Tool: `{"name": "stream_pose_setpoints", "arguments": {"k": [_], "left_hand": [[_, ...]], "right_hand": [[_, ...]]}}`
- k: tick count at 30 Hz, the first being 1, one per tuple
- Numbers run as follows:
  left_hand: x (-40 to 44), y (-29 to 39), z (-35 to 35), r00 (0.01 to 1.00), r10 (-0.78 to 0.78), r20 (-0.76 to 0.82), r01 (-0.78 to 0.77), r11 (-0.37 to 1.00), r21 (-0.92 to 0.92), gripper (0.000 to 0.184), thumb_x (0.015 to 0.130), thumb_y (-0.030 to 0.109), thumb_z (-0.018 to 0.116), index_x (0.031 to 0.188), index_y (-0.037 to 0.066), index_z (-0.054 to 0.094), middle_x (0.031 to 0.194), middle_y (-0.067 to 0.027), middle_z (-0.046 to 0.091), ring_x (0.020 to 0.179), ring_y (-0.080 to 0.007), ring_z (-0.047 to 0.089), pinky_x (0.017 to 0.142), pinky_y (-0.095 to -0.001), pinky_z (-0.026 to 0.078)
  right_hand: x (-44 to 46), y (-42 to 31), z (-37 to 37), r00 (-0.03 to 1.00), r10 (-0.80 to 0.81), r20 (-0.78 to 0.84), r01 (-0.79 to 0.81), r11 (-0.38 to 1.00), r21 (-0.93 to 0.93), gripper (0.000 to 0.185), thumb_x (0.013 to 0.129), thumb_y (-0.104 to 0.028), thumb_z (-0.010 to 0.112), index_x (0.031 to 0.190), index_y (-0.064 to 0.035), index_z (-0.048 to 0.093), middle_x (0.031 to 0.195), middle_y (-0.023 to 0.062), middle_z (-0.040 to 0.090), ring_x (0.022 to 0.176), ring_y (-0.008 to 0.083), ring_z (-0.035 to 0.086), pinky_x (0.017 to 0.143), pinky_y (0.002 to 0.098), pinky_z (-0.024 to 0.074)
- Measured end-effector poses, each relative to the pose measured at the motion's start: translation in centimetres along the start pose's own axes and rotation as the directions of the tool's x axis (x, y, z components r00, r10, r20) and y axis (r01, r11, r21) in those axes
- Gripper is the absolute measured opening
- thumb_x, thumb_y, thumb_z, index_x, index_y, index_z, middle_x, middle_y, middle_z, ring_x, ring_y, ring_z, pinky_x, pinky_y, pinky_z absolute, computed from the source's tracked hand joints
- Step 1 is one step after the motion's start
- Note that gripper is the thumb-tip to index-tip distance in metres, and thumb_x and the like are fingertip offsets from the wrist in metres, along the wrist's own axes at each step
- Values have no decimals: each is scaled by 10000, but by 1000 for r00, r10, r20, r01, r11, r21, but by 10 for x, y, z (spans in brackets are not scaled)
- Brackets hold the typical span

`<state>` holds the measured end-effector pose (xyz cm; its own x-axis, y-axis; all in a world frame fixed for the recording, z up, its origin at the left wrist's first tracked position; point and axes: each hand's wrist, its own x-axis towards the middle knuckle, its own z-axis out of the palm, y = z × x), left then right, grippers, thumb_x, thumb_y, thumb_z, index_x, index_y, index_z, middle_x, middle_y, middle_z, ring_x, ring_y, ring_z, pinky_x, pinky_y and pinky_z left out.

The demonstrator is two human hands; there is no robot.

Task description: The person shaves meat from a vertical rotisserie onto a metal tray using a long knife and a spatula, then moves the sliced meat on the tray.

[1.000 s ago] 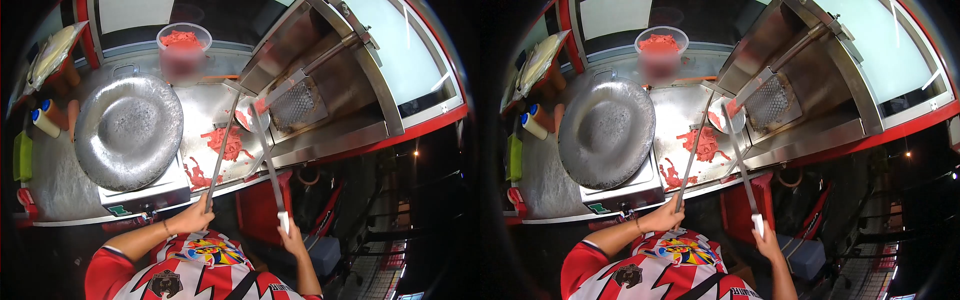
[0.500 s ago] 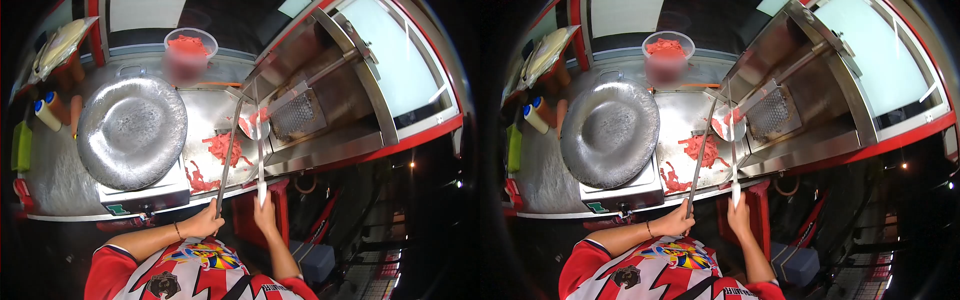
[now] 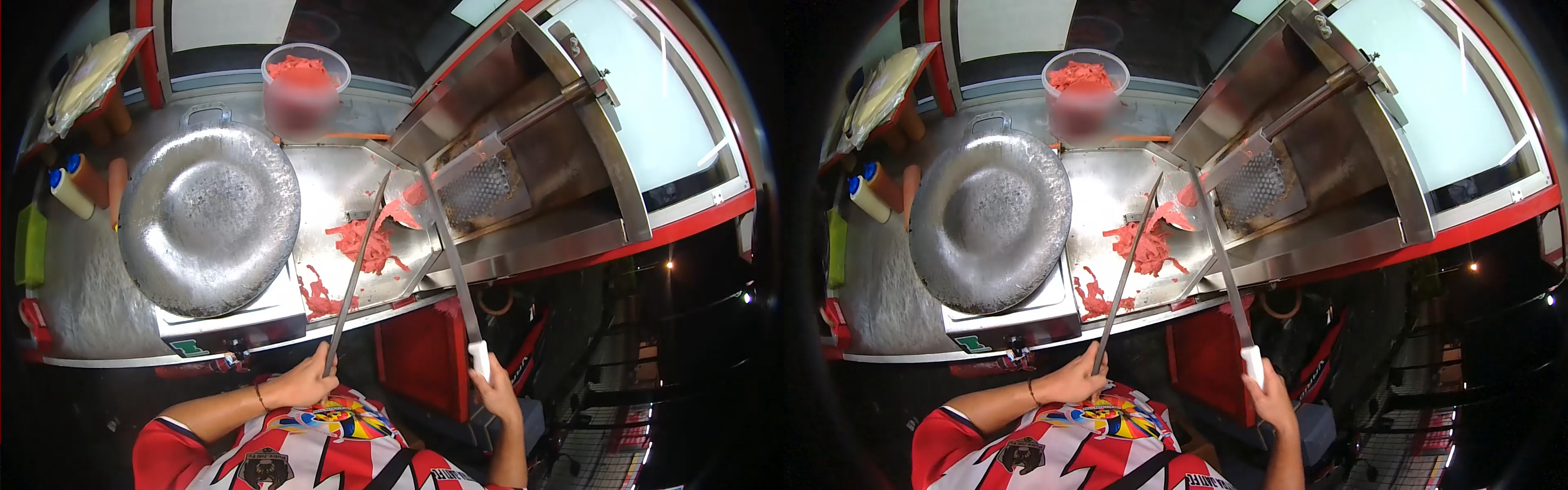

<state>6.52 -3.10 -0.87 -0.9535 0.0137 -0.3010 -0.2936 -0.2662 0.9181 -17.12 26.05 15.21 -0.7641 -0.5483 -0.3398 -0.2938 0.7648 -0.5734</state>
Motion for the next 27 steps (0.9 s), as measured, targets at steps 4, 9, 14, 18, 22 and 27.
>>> {"name": "stream_pose_setpoints", "arguments": {"k": [4,9,14,18,22,27], "left_hand": [[30,-6,-4,999,-33,-18,34,998,49,298,984,91,548,1153,-7,323,737,-135,587,556,-248,648,536,-396,537],[36,-10,21,1000,16,6,-16,999,34,327,982,113,549,1154,-27,309,728,-164,603,601,-272,659,558,-409,542],[42,1,16,1000,25,12,-25,1000,15,336,986,111,546,1171,-38,309,741,-155,591,595,-245,646,551,-390,534],[49,7,8,1000,-4,4,4,1000,27,335,995,118,545,1178,-31,307,745,-145,586,589,-235,644,544,-380,531],[53,6,8,1000,3,14,-3,1000,6,332,1001,123,542,1179,-23,303,742,-143,583,575,-236,640,538,-381,532],[39,-4,5,1000,-13,22,13,1000,21,308,988,102,552,1153,-7,317,764,-135,576,584,-230,637,547,-383,527]], "right_hand": [[49,-24,75,984,-71,-165,103,976,191,215,1040,-171,651,1135,-31,518,683,76,618,501,166,634,450,342,492],[159,-47,128,860,-312,-403,349,937,21,242,1036,-162,608,1167,6,492,785,254,658,706,460,683,618,514,510],[148,-28,138,918,-230,-324,248,969,13,279,1039,-195,617,1186,6,491,878,319,682,848,539,679,680,565,505],[57,22,117,984,-32,-176,19,997,-74,317,1031,-233,639,1216,-19,497,914,330,692,907,549,684,697,573,518],[8,53,63,999,21,-50,-28,989,-143,318,1016,-224,672,1186,-5,516,873,297,697,806,487,723,658,525,539],[-2,14,29,1000,-23,-3,22,997,-74,249,1028,-139,654,1203,-13,529,764,141,661,573,229,685,506,378,521]]}}
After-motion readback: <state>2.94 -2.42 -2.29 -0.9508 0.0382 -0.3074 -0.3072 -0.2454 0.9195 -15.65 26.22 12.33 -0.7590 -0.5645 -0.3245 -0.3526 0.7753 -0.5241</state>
